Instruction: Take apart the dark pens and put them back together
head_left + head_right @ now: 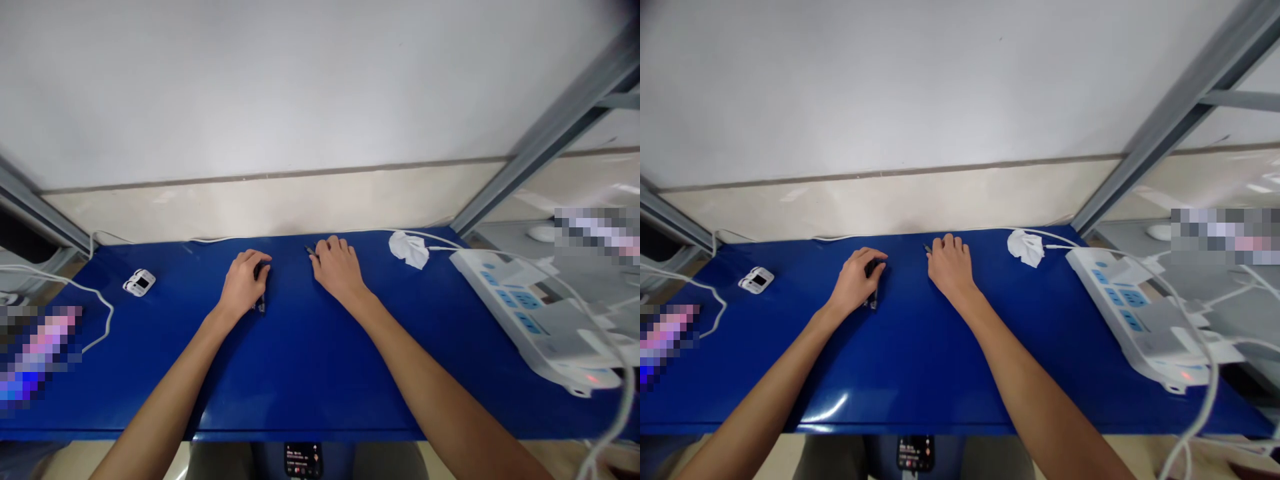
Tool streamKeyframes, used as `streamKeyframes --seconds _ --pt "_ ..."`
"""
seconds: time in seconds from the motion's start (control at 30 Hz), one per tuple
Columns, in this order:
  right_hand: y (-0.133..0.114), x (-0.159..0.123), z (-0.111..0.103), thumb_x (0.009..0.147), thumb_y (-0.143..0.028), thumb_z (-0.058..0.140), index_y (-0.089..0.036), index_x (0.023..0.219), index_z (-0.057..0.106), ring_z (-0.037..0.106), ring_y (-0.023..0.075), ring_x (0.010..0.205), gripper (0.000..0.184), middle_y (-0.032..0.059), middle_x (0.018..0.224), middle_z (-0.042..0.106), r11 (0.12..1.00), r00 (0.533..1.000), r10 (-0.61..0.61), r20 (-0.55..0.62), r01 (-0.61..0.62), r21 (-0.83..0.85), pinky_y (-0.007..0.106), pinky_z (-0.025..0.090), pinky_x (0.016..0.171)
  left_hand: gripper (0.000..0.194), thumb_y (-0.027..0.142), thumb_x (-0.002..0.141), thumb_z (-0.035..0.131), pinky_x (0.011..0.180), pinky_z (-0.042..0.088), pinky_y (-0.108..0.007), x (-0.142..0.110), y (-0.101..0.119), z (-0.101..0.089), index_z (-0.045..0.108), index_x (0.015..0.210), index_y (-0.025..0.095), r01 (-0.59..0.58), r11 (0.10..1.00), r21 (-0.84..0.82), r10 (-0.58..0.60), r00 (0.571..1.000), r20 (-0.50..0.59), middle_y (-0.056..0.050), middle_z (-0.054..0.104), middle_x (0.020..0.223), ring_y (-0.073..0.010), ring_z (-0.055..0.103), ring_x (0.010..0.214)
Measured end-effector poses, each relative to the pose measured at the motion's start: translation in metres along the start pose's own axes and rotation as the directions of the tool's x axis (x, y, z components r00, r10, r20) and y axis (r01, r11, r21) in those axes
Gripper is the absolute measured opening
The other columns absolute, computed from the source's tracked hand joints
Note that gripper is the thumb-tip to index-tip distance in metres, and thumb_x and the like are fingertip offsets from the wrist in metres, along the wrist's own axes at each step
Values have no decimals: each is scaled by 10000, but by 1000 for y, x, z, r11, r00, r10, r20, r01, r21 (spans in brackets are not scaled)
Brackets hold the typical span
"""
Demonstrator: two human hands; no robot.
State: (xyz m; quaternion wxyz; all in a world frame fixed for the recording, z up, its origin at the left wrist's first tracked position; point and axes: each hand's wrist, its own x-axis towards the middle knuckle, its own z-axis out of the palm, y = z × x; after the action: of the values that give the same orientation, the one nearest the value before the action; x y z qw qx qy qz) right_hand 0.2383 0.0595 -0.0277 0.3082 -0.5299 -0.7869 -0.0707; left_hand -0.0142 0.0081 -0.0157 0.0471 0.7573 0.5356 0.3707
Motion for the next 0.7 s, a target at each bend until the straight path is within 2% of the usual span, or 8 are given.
streamKeyframes --seconds 0.13,0.27,0.37,0.53,0.63,0.7 --pt "-7 4 -6 1102 -387 369 -155 1061 636 576 390 1032 356 225 1060 645 998 999 -16 -28 18 53 560 445 903 191 224 983 632 1023 532 -501 2 6 -5 720 1149 258 23 999 -33 -26 995 -92 -79 745 1166 -288 675 1115" --pt "-21 6 -21 1124 -393 342 -185 1197 577 630 339 999 322 178 1098 693 968 986 -38 -164 77 240 506 468 923 190 237 995 622 1021 532 -484 4 12 -10 718 1158 261 46 996 -76 -59 983 -173 -74 745 1162 -275 673 1115" --pt "-28 3 -28 1125 -397 345 -205 1219 565 653 325 985 307 165 1099 709 935 972 -39 -230 117 336 490 489 921 189 244 998 620 998 542 -466 4 14 -12 717 1160 255 53 994 -100 -72 977 -199 -69 747 1143 -263 678 1088" --pt "-30 -2 -27 1122 -428 341 -222 1237 575 674 322 926 333 160 1065 730 909 979 -27 -202 109 402 494 514 885 173 269 1003 624 996 546 -469 4 16 -11 718 1148 249 50 992 -115 -73 975 -209 -75 751 1132 -260 683 1078" --pt "-31 -4 -27 1132 -431 310 -222 1284 566 696 298 894 363 156 1073 743 896 986 -32 -161 100 433 449 523 833 186 301 1020 609 990 555 -457 4 22 -11 706 1170 249 34 987 -154 -66 975 -210 -76 751 1136 -247 694 1070" --pt "-33 -5 -28 1138 -434 303 -226 1309 566 710 285 891 376 150 1088 754 894 991 -64 -113 107 436 413 516 799 243 324 1038 588 986 564 -433 3 29 -12 672 1256 257 7 978 -209 -47 980 -191 -74 749 1151 -229 704 1067"
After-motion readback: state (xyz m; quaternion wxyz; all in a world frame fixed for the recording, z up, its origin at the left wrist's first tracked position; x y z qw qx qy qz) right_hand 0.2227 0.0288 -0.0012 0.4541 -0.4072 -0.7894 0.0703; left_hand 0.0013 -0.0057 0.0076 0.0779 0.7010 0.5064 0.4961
